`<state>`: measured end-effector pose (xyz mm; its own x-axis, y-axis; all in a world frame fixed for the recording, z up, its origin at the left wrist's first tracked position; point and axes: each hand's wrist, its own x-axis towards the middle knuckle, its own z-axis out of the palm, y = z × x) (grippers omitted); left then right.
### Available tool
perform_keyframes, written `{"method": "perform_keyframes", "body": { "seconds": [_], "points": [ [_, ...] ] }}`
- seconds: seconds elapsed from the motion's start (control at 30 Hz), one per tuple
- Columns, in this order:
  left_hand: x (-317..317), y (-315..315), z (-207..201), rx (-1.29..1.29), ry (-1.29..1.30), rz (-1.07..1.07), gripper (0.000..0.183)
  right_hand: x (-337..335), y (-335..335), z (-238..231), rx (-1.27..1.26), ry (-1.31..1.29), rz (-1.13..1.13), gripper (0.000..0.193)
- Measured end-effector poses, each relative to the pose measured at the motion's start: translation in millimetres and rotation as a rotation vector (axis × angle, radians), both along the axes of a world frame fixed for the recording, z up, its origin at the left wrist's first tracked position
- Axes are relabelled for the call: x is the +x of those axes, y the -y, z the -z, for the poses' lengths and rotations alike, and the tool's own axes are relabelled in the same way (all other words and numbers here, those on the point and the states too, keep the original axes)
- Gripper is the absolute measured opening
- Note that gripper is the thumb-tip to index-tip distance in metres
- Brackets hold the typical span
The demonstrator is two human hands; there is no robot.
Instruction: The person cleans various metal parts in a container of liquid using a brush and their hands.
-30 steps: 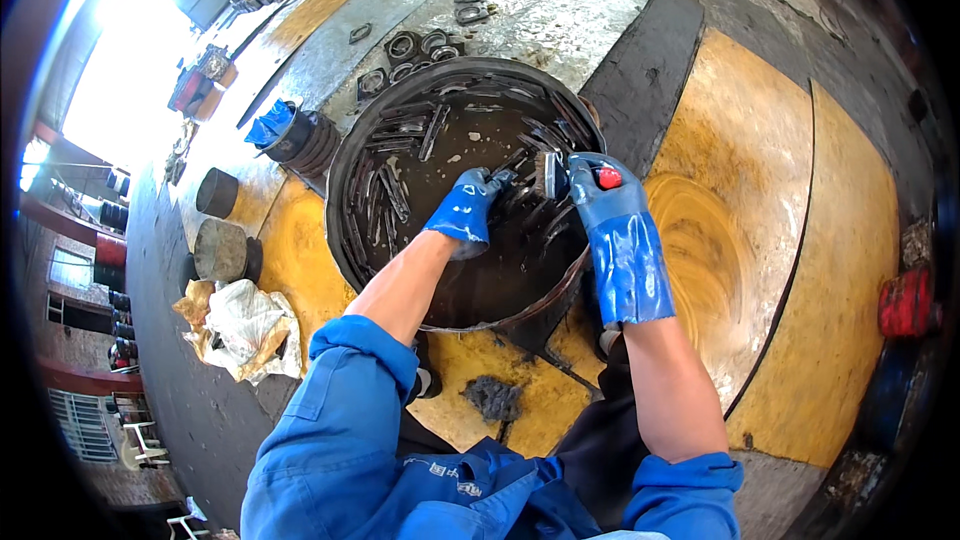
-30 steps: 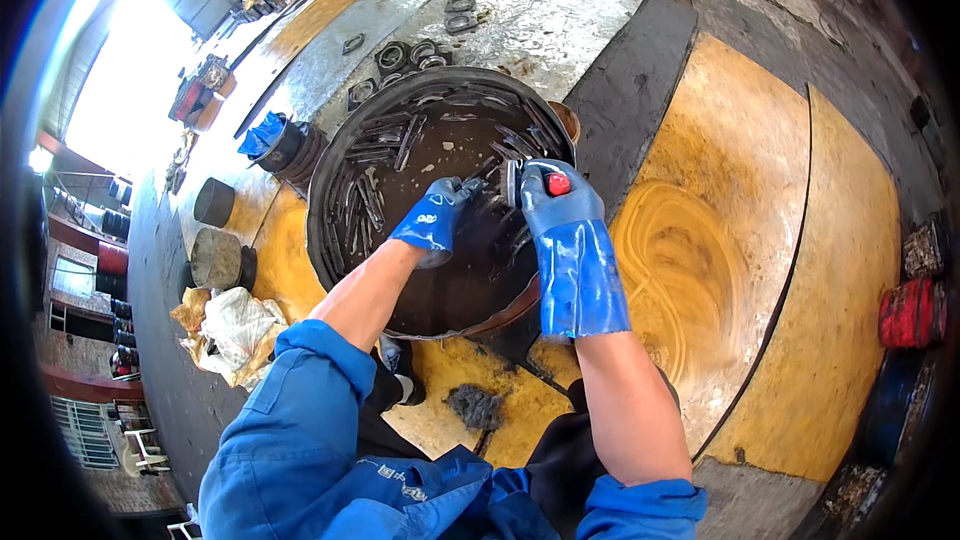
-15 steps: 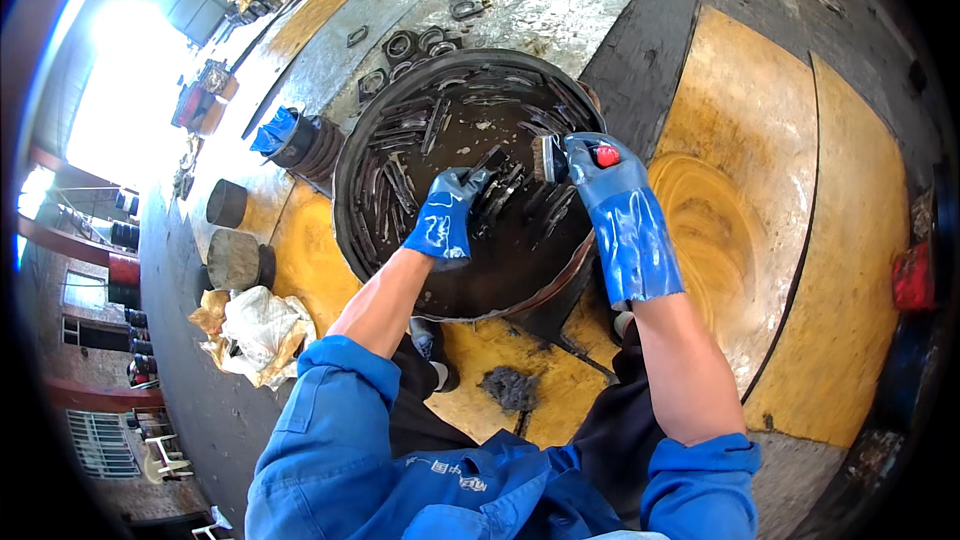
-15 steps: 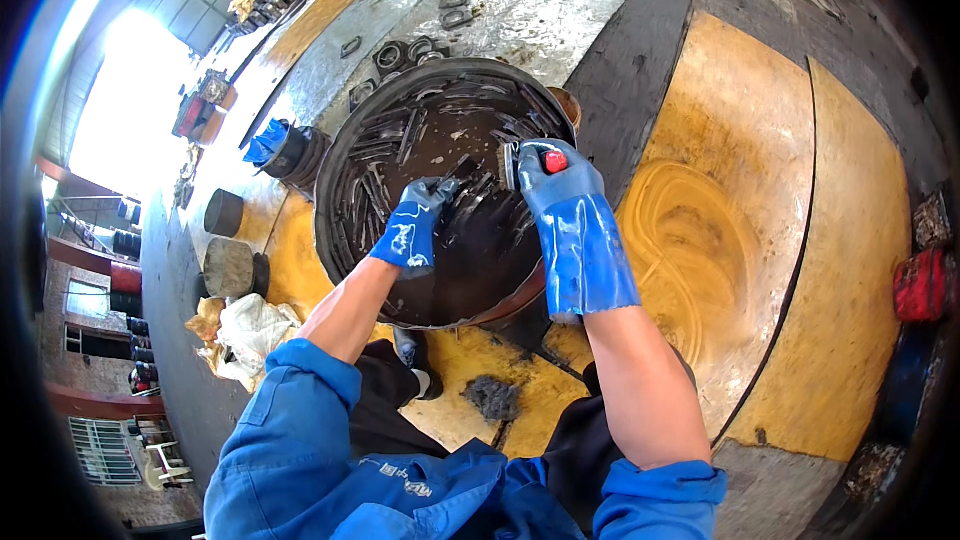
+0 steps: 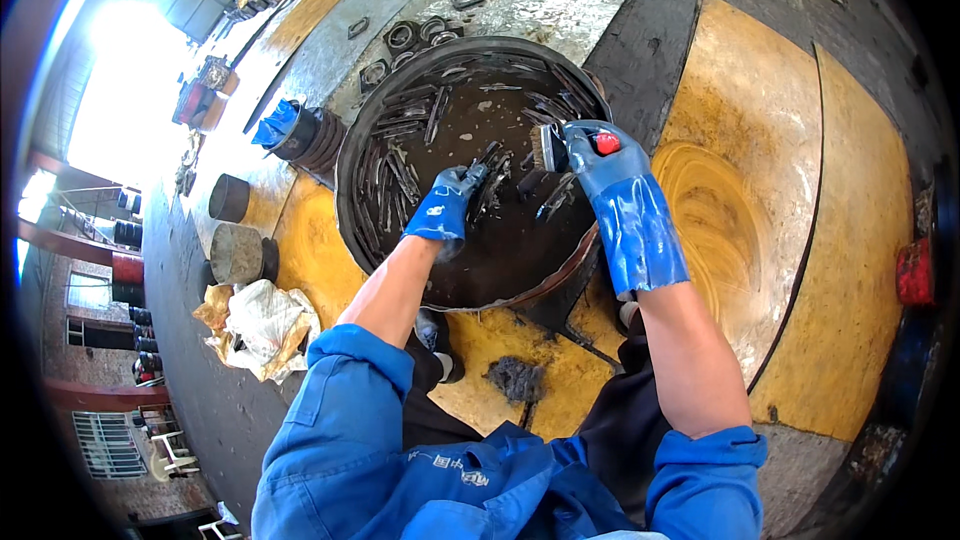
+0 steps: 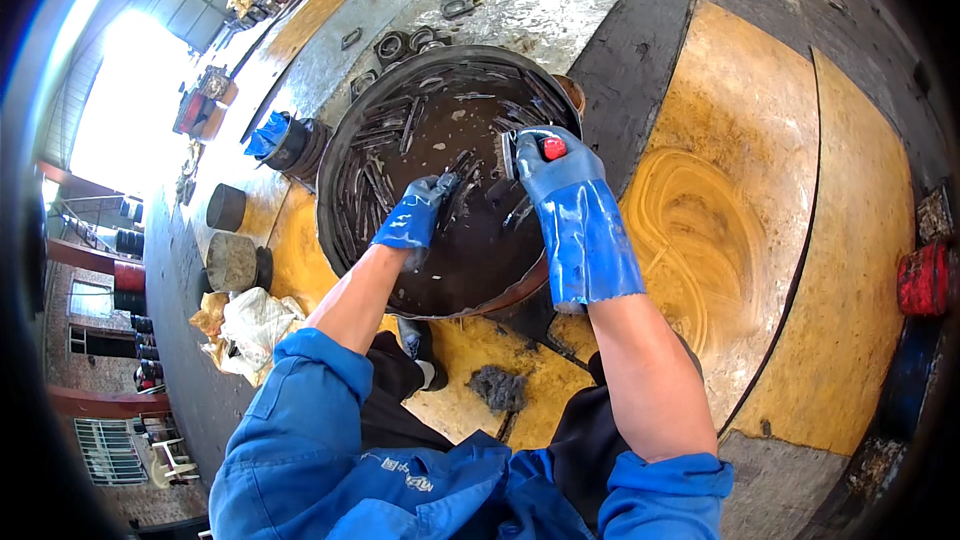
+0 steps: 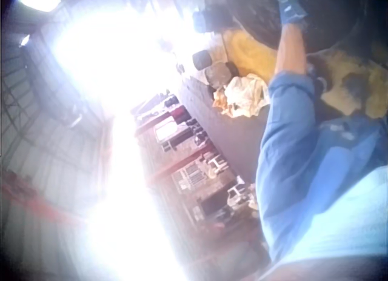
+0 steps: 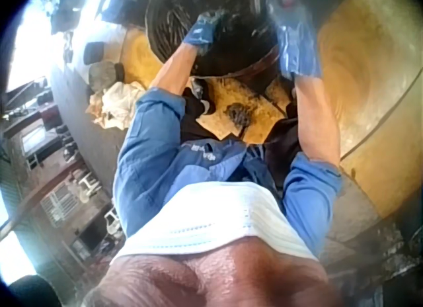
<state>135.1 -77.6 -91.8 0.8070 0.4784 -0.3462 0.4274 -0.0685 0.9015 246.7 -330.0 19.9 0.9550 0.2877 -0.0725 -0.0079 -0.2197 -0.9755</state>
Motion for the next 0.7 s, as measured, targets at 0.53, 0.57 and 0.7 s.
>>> {"method": "perform_keyframes", "body": {
  "seconds": [0.53,0.57,0.7],
  "points": [
    [42,1,6,0.112,0.1,0.093,0.032,2,-15,9,0.066,0.027,-0.031,0.018],
    [47,17,-14,-0.032,0.119,0.085,0.033,6,-10,12,0.085,-0.03,-0.019,0.017],
    [50,12,-28,-0.299,0.173,-0.021,0.041,3,-17,11,0.122,-0.069,0.003,0.016]
  ]
}}
